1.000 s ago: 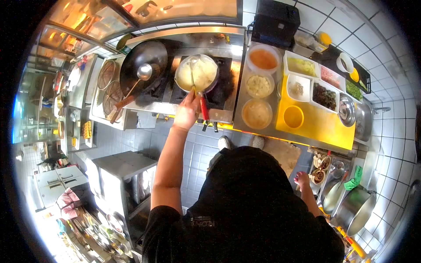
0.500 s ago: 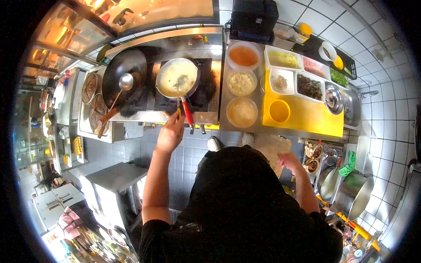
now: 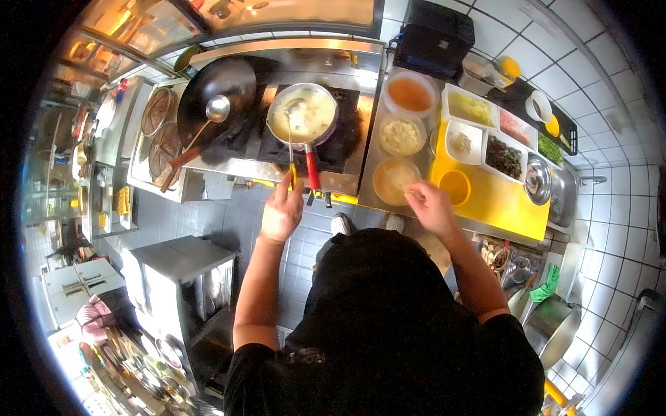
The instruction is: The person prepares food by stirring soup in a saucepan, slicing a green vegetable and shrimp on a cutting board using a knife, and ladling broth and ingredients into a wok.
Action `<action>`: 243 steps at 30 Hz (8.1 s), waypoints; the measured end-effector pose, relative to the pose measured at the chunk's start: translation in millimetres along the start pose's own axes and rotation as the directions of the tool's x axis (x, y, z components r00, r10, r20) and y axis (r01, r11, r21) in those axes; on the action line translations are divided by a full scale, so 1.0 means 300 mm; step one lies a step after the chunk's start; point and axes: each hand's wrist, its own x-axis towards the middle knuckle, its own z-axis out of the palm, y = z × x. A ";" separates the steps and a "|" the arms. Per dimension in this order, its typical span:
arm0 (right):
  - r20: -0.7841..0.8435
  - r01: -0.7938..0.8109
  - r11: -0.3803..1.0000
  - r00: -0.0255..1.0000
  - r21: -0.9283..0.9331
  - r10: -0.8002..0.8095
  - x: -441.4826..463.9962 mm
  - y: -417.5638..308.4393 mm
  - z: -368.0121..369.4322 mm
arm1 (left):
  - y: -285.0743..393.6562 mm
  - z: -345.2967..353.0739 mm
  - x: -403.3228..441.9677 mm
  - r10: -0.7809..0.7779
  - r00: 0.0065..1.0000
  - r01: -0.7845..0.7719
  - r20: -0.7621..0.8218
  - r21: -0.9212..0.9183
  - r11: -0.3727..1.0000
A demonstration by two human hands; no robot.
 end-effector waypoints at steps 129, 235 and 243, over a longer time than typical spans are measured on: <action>0.188 -0.750 0.015 0.186 0.662 0.964 -1.569 1.134 -0.029 | 0.490 0.563 0.770 0.075 0.996 -0.087 -0.046 -0.398 0.913; -0.206 0.675 -0.350 0.600 0.650 0.773 -2.275 3.025 0.406 | 1.273 2.033 0.103 -0.014 0.723 -0.658 0.691 0.694 0.292; 0.019 0.663 -0.142 0.189 0.735 0.982 -2.152 2.916 0.282 | 1.293 2.038 0.165 -0.021 0.731 -0.558 0.682 0.616 0.556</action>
